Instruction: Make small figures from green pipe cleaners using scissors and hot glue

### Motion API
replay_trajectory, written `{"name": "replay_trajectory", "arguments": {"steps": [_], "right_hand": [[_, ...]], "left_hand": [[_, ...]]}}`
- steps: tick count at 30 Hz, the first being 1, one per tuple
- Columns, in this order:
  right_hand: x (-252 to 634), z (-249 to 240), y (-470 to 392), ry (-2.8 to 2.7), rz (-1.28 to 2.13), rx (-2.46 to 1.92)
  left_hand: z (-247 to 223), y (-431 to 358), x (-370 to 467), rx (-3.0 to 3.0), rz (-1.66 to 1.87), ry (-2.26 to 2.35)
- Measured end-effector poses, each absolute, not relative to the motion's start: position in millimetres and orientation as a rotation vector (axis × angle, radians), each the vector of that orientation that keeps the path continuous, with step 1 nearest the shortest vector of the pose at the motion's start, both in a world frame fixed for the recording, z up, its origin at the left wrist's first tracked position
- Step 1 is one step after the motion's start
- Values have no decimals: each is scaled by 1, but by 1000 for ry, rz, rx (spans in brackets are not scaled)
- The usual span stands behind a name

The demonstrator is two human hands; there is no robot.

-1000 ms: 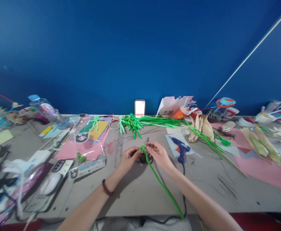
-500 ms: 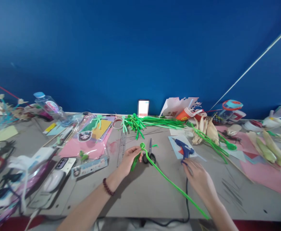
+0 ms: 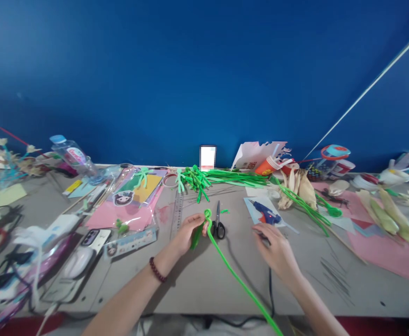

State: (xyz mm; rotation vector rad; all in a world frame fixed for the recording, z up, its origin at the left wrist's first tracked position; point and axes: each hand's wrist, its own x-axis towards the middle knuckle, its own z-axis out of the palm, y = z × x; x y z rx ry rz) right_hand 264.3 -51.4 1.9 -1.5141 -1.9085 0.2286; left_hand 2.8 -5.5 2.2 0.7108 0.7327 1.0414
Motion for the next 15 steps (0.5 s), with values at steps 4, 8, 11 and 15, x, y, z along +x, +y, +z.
{"name": "replay_trajectory", "arguments": {"steps": [4, 8, 11, 15], "right_hand": [[221, 23, -36, -1701, 1009, -1345], [185, 33, -16, -1443, 1474, -1189], [169, 33, -6, -1262, 1605, -1156], [160, 36, 0, -1049, 1743, -1098]], "left_hand": [[0, -5, 5, 755, 993, 701], [1, -5, 3, 816, 972, 712], [3, -6, 1, 846, 995, 750], [6, -7, 0, 974, 1065, 837]]}}
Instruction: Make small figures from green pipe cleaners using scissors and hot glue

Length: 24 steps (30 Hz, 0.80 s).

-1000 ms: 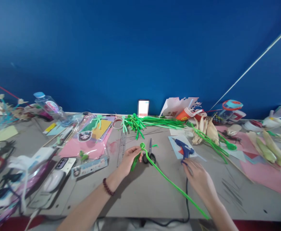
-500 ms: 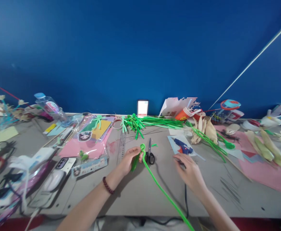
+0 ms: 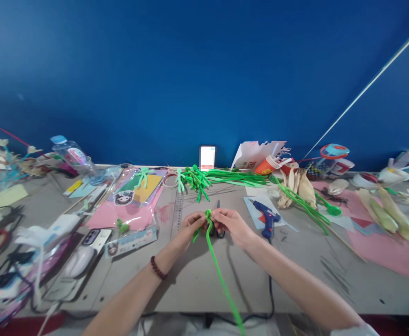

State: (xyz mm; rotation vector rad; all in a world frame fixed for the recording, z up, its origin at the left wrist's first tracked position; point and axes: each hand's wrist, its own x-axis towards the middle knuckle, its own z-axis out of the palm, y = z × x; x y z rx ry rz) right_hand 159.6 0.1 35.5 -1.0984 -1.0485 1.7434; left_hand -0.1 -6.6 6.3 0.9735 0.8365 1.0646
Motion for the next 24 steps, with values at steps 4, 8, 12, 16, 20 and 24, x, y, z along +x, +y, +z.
{"name": "replay_trajectory", "arguments": {"steps": [4, 8, 12, 16, 20, 24], "right_hand": [[157, 37, 4, -932, 1836, -1062], [156, 35, 10, -887, 1934, -1010], [156, 36, 14, -843, 2003, -987], [159, 40, 18, -866, 2053, -1058], [167, 42, 22, -996, 2056, -1148], [175, 43, 28, -1185, 2040, -1209]], "left_hand": [[9, -5, -2, 1151, 1165, 942], [8, -3, -4, 1245, 1247, 1023], [4, 1, -7, 1288, 1281, 1061], [7, 3, -13, 1508, 1222, 1079], [12, 3, -18, 1674, 1144, 1085], [14, 2, -19, 1764, 1081, 1090]]}}
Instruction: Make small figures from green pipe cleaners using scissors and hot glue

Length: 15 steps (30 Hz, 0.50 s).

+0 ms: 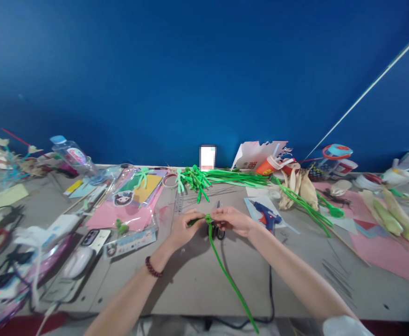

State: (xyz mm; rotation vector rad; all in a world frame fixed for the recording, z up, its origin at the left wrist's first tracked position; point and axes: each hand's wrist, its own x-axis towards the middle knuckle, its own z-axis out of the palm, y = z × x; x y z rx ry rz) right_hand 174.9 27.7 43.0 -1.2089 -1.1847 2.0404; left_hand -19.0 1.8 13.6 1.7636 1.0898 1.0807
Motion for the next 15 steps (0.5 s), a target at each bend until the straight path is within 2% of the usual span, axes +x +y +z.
{"name": "replay_trajectory", "arguments": {"steps": [15], "right_hand": [[177, 31, 31, -1406, 2031, -1158]], "left_hand": [[11, 3, -19, 1703, 1066, 1017]]}}
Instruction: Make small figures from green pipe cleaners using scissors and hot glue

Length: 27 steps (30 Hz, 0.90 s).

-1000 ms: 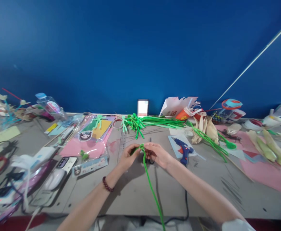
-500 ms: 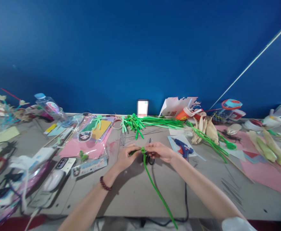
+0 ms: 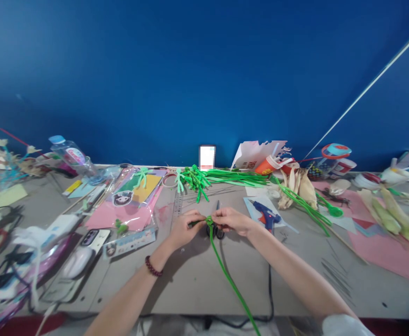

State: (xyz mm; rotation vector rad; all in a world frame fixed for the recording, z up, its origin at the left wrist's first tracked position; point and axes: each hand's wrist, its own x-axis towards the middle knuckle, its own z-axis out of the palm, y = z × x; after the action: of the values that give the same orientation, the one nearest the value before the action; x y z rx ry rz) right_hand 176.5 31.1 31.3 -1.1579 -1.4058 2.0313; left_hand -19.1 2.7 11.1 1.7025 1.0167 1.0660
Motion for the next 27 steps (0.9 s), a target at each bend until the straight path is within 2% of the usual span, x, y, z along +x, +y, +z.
{"name": "replay_trajectory", "arguments": {"steps": [5, 17, 21, 27], "right_hand": [[176, 31, 31, -1286, 2007, -1149], [168, 29, 24, -1147, 1957, -974], [161, 28, 20, -1287, 1760, -1002], [155, 29, 16, -1565, 1292, -1040]], "left_hand": [[15, 3, -18, 1620, 1057, 1041], [3, 1, -7, 810, 995, 803], [4, -2, -2, 732, 963, 716], [0, -3, -2, 723, 976, 660]]}}
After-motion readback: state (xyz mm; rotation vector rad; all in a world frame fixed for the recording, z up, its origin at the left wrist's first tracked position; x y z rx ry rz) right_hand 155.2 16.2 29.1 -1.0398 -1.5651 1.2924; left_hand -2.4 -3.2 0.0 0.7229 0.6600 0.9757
